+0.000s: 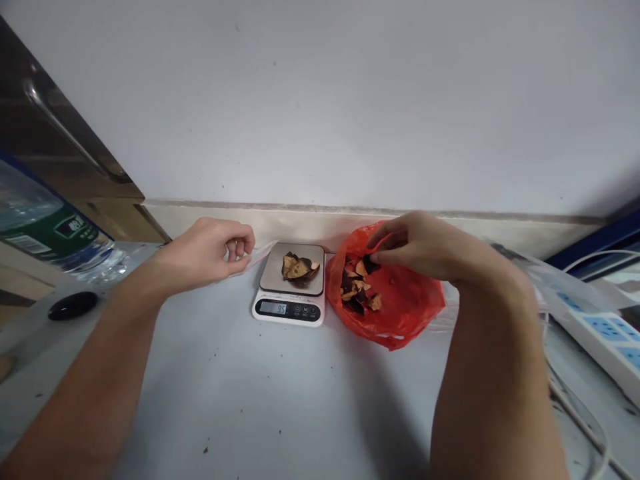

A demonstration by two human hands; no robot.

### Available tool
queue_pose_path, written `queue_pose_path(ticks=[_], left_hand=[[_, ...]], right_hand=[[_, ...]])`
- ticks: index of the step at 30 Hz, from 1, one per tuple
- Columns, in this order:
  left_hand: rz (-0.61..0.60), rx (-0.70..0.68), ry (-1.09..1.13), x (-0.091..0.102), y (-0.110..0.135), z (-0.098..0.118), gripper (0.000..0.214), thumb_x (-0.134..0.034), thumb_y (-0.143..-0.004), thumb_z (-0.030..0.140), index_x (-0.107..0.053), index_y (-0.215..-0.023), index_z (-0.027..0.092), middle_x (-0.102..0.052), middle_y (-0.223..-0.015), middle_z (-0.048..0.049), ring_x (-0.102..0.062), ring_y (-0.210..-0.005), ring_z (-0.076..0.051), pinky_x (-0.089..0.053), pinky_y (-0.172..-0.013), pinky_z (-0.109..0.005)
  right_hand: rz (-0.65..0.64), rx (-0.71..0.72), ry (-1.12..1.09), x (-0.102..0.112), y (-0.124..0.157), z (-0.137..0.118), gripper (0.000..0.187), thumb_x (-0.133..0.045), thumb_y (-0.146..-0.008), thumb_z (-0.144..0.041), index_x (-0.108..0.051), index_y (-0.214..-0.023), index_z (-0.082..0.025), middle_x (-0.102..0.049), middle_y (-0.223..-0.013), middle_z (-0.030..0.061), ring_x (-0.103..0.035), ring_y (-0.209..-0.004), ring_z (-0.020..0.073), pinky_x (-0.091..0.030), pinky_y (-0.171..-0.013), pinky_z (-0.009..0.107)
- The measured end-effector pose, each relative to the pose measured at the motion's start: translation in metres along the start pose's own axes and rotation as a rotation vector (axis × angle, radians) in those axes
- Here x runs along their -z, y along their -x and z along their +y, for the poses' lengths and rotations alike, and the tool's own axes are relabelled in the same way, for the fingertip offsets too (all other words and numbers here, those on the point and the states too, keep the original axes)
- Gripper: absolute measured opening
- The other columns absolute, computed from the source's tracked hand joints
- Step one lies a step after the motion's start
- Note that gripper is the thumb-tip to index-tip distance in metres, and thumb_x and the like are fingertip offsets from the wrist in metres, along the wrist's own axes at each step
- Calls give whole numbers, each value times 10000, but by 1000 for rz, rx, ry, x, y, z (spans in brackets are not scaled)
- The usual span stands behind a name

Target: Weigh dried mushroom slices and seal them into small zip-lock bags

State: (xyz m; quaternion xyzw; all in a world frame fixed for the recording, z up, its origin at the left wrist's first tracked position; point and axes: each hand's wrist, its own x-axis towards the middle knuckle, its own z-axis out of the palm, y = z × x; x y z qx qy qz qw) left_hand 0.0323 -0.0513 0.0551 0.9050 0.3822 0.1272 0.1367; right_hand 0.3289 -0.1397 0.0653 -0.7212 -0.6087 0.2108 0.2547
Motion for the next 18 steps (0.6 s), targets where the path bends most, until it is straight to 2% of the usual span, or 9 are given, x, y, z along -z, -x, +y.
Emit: queue_pose_path(ticks=[2,4,6,8,13,18], left_hand=[[-3,2,12,1,1,-1,133,-582,-727,103,-523,-676,211,-548,-630,51,-511,-586,-124,-366,-541,-235],[-9,12,10,2,2,-1,138,-585,-726,98,-524,-673,210,-548,-631,50,-508,-586,-124,-367,-538,-234],[-16,25,-4,3,1,0,149,-590,-727,93,-520,-666,209,-548,-631,49,-508,-591,-124,-367,-541,-235],[-26,35,-17,3,0,1,156,-592,-727,88,-517,-660,208,-546,-630,48,-510,-594,-124,-370,-546,-236],[-41,31,3,2,-1,2,134,-587,-741,126,-518,-663,211,-549,-629,42,-515,-586,-129,-374,-542,-243],[-31,6,22,1,1,-1,136,-603,-768,209,-514,-666,218,-553,-624,33,-522,-573,-135,-369,-534,-251]], right_hand=[[-16,-78,-103,-2,2,-15,83,-734,-738,-193,-778,-693,-247,-784,-734,30,-690,-647,217,-530,-611,324],[27,-100,-178,-10,1,-33,69,-744,-773,-219,-759,-707,-228,-772,-724,27,-663,-624,188,-497,-588,300],[87,-117,-220,-26,-4,-49,67,-754,-796,-209,-748,-729,-204,-750,-694,21,-616,-580,156,-456,-558,278],[57,-108,-203,-46,-13,-58,118,-744,-788,-121,-723,-687,-178,-734,-669,23,-612,-604,141,-453,-589,257],[25,-65,-178,-85,-40,-51,175,-696,-744,-19,-680,-652,-166,-727,-680,28,-632,-634,144,-446,-587,237],[-34,-64,-186,-95,-48,-37,198,-675,-757,-55,-652,-601,-176,-696,-613,16,-609,-585,147,-444,-571,247]])
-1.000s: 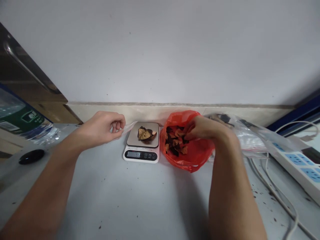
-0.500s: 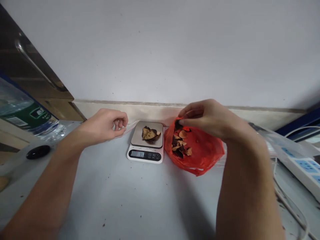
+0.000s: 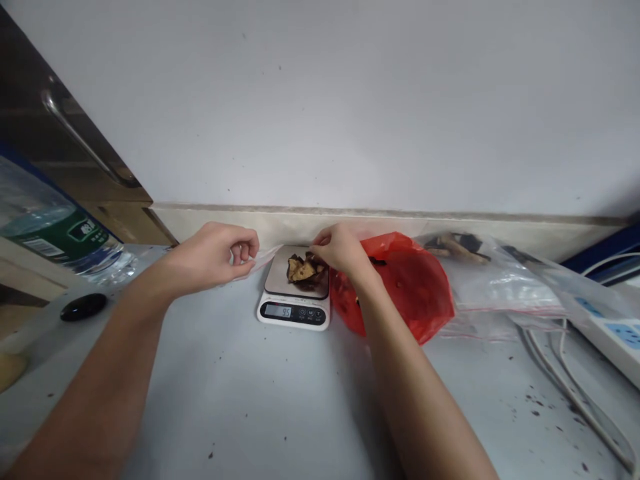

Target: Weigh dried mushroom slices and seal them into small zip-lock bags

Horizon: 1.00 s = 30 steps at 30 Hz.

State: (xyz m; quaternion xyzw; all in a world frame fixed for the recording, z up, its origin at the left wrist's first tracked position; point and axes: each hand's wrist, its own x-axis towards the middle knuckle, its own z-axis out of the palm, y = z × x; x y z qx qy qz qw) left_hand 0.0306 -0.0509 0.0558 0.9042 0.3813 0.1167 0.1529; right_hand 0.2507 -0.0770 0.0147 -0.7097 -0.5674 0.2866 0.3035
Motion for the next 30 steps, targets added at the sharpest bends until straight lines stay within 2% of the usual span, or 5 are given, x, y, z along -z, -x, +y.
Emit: queue_pose_path(ticks=[6,13,23,26,30], left_hand=[[36,30,-9,2,0,-1,95,-602,-752,191,-539,-686,217,-595,-648,26,-554,-585,-139,-394,-528,-246],[162,37,176,1,1,0,143,-645,-721,188,-508,-700,222,-534,-597,54,-516,-555,-110,-400,-521,-235],[389,-46,138,7,7,12,87,-638,-792,261,-566,-793,213,-649,-785,8,-605,-702,-144,-506,-671,-280],[252,-113,150,9,10,10,570,-783,-756,509,-637,-1247,257,-653,-1366,-79,-627,-1231,-293,-529,-999,-403],[-58,-136,164,6,11,5,1291,-902,-582,650,-238,-1648,348,-252,-1744,-82,-223,-1597,-394,-339,-1234,-490]], right_hand=[[16,72,43,10,2,-2,290,-654,-828,-152,-582,-550,-193,-633,-599,7,-561,-612,147,-410,-598,260],[-314,533,-85,12,25,-23,268,-526,-975,-321,-713,-1141,-224,-731,-913,15,-631,-711,152,-481,-675,269],[11,362,77,-6,28,-39,256,-688,-798,-213,-574,-568,-204,-620,-561,-10,-555,-570,134,-404,-605,268],[55,350,-72,-4,29,-39,213,-734,-736,-246,-609,-570,-199,-655,-591,9,-609,-604,156,-432,-594,267],[3,398,-201,-3,33,-39,259,-767,-728,-331,-613,-569,-196,-650,-581,10,-615,-577,153,-439,-562,262]])
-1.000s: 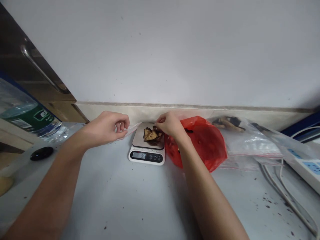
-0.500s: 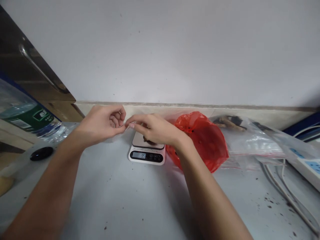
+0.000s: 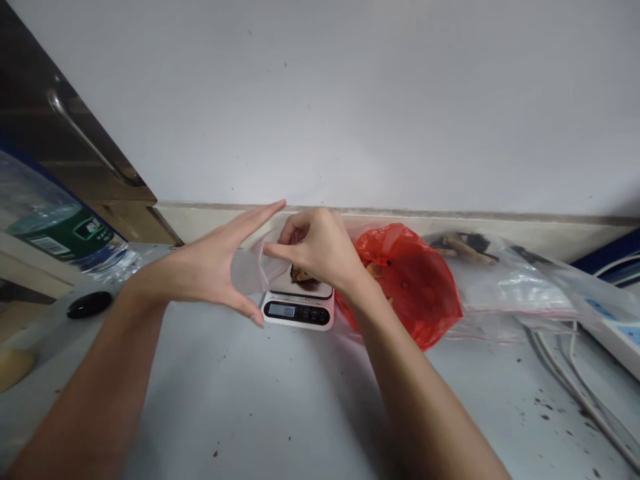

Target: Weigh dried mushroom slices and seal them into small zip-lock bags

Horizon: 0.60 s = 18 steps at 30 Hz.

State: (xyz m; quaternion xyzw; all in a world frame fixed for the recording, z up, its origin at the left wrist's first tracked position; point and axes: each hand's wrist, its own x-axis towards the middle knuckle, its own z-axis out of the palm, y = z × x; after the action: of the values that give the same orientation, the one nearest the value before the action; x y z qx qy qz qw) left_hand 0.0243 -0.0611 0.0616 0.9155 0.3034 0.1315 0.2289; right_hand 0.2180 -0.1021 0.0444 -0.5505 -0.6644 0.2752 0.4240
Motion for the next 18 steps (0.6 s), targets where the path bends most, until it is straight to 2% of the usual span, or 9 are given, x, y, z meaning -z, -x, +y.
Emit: queue_pose_path(ticks=[2,4,6,9,11,13,15,18], left_hand=[[-39,25,16,-1,0,-3,1270,-875,-632,648,-211,-1661,310,-256,-1744,-105,-236,-1595,-389,-318,-1246,-490],[-25,56,7,0,0,-6,1133,-829,-704,619,-284,-1636,272,-333,-1712,-122,-321,-1562,-372,-324,-1241,-485],[-8,90,-31,4,1,-10,1021,-808,-726,584,-371,-1588,257,-409,-1669,-127,-392,-1521,-365,-340,-1227,-483],[-35,158,-105,10,5,-18,972,-804,-708,555,-418,-1546,251,-436,-1644,-137,-424,-1495,-369,-364,-1204,-468],[-81,203,-125,11,7,-25,956,-792,-707,539,-418,-1536,246,-442,-1634,-142,-439,-1481,-361,-393,-1179,-444],[-127,219,-125,8,5,-30,936,-792,-689,508,-434,-1515,252,-484,-1592,-139,-475,-1446,-353,-427,-1146,-430],[-168,216,-114,3,2,-34,923,-801,-664,476,-451,-1492,266,-521,-1546,-138,-491,-1420,-353,-443,-1128,-438],[-215,213,-87,-4,-2,-36,929,-805,-646,444,-450,-1485,265,-522,-1528,-153,-480,-1421,-354,-426,-1144,-458]], right_hand=[[-27,27,-14,1,0,-1,341,-775,-756,-410,-592,-563,-197,-627,-567,4,-599,-566,146,-429,-558,261],[-54,33,3,4,0,0,394,-736,-819,-483,-584,-592,-198,-616,-576,3,-597,-575,148,-429,-566,262],[-31,-8,83,8,-1,2,329,-675,-891,-453,-606,-693,-199,-651,-640,10,-626,-621,158,-446,-597,263],[41,-179,329,13,-2,11,195,-669,-909,-387,-667,-939,-194,-756,-919,79,-699,-830,208,-494,-695,284],[-32,-290,460,14,-3,18,353,-725,-867,-429,-688,-1128,-194,-757,-1134,128,-706,-992,251,-517,-769,311],[-185,-357,533,11,-5,23,533,-792,-798,-473,-684,-1248,-208,-736,-1243,144,-702,-1067,283,-525,-802,326],[-300,-390,598,5,-8,26,559,-836,-742,-465,-710,-1226,-215,-746,-1227,146,-713,-1049,298,-524,-778,323],[-324,-406,651,-4,-12,26,358,-838,-721,-389,-758,-1017,-204,-771,-1101,148,-723,-982,306,-503,-696,311]])
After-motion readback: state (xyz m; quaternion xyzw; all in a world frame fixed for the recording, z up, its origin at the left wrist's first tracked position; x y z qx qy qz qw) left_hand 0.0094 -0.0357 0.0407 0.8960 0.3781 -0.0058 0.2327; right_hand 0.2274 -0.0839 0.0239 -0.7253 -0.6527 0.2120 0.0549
